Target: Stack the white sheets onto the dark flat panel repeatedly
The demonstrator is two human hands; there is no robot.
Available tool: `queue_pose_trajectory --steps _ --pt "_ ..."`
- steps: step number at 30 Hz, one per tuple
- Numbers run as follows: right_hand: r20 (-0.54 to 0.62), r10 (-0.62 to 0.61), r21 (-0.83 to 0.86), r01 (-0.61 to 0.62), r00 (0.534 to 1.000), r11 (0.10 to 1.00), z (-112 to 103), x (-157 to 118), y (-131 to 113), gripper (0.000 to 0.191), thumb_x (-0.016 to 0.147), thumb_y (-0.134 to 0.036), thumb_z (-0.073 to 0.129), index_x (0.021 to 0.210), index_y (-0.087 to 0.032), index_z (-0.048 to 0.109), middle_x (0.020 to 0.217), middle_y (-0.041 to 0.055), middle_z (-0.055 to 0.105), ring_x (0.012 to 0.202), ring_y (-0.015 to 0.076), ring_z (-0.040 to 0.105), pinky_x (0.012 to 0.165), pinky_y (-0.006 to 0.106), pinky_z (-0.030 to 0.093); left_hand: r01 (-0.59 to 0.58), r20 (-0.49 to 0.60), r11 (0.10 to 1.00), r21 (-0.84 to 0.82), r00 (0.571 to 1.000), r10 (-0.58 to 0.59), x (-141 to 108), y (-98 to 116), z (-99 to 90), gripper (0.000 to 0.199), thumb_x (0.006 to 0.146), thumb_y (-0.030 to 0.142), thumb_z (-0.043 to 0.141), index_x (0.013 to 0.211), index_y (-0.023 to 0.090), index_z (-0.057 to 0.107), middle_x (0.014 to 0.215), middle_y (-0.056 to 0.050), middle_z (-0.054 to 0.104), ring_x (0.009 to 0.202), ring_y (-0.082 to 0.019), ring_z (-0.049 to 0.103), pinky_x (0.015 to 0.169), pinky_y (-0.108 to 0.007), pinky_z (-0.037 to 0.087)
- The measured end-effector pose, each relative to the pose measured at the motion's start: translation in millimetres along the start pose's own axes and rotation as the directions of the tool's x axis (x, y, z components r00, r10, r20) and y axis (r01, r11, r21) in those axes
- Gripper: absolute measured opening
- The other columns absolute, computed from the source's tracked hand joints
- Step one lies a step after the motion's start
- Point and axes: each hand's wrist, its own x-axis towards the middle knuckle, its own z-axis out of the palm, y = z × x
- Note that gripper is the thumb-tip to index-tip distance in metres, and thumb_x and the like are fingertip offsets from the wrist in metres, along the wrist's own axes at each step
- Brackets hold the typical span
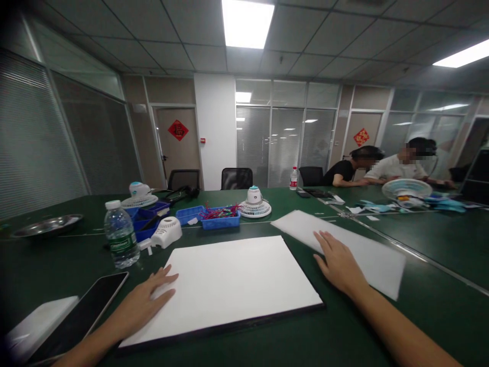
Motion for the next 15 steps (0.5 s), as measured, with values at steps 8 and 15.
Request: queue_pose_trajectory --steps 8,15 --pt "0.3 0.327 -0.168 -0.288 0.896 0.943 3.1 -8.2 31.4 0.05 0.097 -0.036 0.032 0.134 -0.011 0.056 0.12 0.0212 0.068 0.104 0.0333 0.067 0.085 0.047 0.052 -0.023 -0.024 1.0 0.003 0.999 0.023 -1.7 3.0 -1.1 0.057 0.087 0.055 0.049 0.135 0.027 0.061 0.158 -0.003 0.036 0.147 -0.033 0.026 0.119 -0.053 0.025" --pt "0.138 0.128 -0.162 -0.105 0.982 0.981 -19.0 8.2 -12.0 0.038 0.098 -0.021 0.032 0.123 -0.015 0.06 0.093 0.0147 0.075 0.077 0.029 0.072 0.065 0.04 0.054 -0.038 -0.055 0.997 -0.067 0.998 0.034 7.0 7.6 -8.8 0.053 0.091 0.059 0.042 0.127 0.029 0.068 0.153 -0.002 0.044 0.145 -0.03 0.03 0.119 -0.052 0.024"
